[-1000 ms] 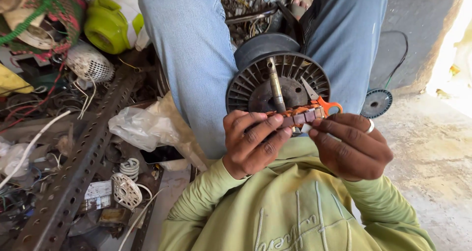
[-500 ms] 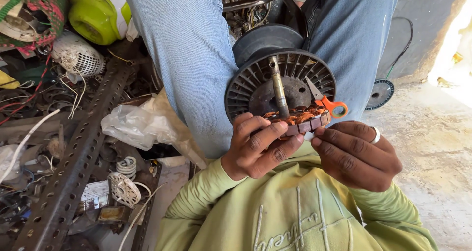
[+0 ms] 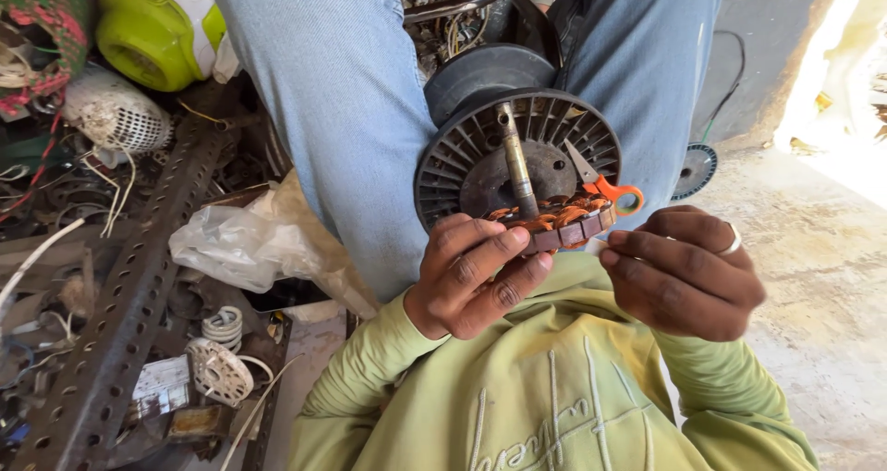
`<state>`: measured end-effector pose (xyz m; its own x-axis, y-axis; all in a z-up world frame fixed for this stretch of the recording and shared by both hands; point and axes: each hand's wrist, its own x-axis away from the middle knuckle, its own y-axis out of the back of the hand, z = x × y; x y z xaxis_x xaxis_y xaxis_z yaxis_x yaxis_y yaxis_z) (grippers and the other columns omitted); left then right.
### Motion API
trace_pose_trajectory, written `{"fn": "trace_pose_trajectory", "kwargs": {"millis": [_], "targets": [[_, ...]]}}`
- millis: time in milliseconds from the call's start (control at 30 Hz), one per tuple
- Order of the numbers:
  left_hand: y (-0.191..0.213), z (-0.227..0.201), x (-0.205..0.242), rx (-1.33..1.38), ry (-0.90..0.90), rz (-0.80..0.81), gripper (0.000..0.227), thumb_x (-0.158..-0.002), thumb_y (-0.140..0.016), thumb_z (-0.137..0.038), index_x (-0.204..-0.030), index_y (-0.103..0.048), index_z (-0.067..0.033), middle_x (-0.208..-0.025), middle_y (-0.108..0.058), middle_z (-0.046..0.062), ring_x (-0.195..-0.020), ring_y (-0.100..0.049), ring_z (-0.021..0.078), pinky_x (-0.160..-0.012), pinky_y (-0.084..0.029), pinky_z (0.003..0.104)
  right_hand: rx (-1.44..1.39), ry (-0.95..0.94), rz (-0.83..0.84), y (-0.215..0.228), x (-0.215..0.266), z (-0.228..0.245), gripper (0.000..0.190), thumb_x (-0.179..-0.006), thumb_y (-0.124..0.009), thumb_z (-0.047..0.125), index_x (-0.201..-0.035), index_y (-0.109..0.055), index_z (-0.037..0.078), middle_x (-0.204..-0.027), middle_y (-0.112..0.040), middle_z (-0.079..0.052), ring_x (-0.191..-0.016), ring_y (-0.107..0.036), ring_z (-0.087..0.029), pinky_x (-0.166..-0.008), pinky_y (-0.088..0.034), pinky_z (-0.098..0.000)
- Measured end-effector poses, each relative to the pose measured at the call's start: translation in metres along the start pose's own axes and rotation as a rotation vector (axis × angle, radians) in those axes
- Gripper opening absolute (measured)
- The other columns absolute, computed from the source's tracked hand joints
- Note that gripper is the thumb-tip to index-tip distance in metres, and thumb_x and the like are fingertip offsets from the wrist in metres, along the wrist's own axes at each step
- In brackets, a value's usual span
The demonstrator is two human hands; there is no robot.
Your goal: The person sits on the floor and works on a motor stator, using a soldering iron to heat and adjust copper windings. They repeatedly cut and trim wires with orange-handled scissors and manipulate the windings by hand.
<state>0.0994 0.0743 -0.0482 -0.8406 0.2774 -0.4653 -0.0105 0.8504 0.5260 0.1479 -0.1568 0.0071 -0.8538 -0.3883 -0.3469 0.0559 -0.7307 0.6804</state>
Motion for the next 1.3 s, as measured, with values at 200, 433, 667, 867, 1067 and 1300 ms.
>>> {"fn": "trace_pose_trajectory", "kwargs": {"millis": [200,433,667,867,1067,1300], "targets": [[0.001,-0.001,-0.005,-0.013,-0.002,0.011,0.033,-0.096,-0.085,-0.011,-0.126,-0.072,-0.0129,-0.138,-0.054,0.009,-0.115,-0.056,0.0259,-0.092,-0.055,0.04,-0.008,-0.011,0.065,0.002,0.0,0.002,0.014,-0.078,-0.083,-0.008,-0.084,-0.074,0.002,-0.089,-0.075,-0.01,-0.077,-0.063,-0.025,-0.067,-0.054,-0.0353],[-0.001,0.0,-0.003,0.039,0.021,0.042,0.033,-0.096,-0.083,-0.009,-0.127,-0.072,-0.0131,-0.14,-0.052,0.009,-0.114,-0.055,0.0255,-0.093,-0.055,0.04,-0.049,-0.019,0.119,0.007,-0.011,0.002,0.014,-0.076,-0.087,0.0,-0.086,-0.077,0.003,-0.088,-0.076,-0.011,-0.073,-0.063,-0.021,-0.066,-0.054,-0.0333],[0.002,0.0,-0.005,0.081,0.035,0.058,0.035,-0.095,-0.084,-0.008,-0.127,-0.072,-0.0129,-0.141,-0.051,0.009,-0.113,-0.054,0.025,-0.093,-0.054,0.039,-0.202,-0.143,0.148,0.007,-0.02,0.001,0.017,-0.076,-0.085,0.0,-0.09,-0.077,0.003,-0.086,-0.074,-0.01,-0.073,-0.066,-0.02,-0.068,-0.055,-0.0312],[-0.001,-0.001,-0.007,0.112,0.048,0.043,0.035,-0.093,-0.086,-0.007,-0.125,-0.073,-0.0139,-0.14,-0.051,0.008,-0.107,-0.055,0.0237,-0.09,-0.053,0.037,-0.337,-0.104,0.198,0.007,-0.03,-0.009,0.022,-0.068,-0.07,-0.002,-0.089,-0.076,0.001,-0.083,-0.074,-0.013,-0.069,-0.067,-0.022,-0.064,-0.054,-0.0325],[-0.003,0.001,-0.007,0.119,0.042,0.024,0.037,-0.092,-0.089,-0.004,-0.125,-0.073,-0.0129,-0.139,-0.051,0.008,-0.106,-0.056,0.0227,-0.089,-0.054,0.035,-0.424,-0.156,0.192,0.005,-0.031,-0.008,0.019,-0.07,-0.068,-0.003,-0.087,-0.076,0.001,-0.081,-0.073,-0.013,-0.068,-0.068,-0.022,-0.063,-0.054,-0.032],[0.001,-0.001,-0.009,0.135,0.064,0.039,0.035,-0.091,-0.088,-0.005,-0.123,-0.076,-0.0112,-0.136,-0.053,0.007,-0.108,-0.056,0.0247,-0.092,-0.056,0.035,-0.301,-0.143,0.212,0.008,-0.033,0.002,0.016,-0.071,-0.072,-0.004,-0.085,-0.076,0.0,-0.079,-0.073,-0.013,-0.067,-0.068,-0.022,-0.062,-0.055,-0.0322]]}}
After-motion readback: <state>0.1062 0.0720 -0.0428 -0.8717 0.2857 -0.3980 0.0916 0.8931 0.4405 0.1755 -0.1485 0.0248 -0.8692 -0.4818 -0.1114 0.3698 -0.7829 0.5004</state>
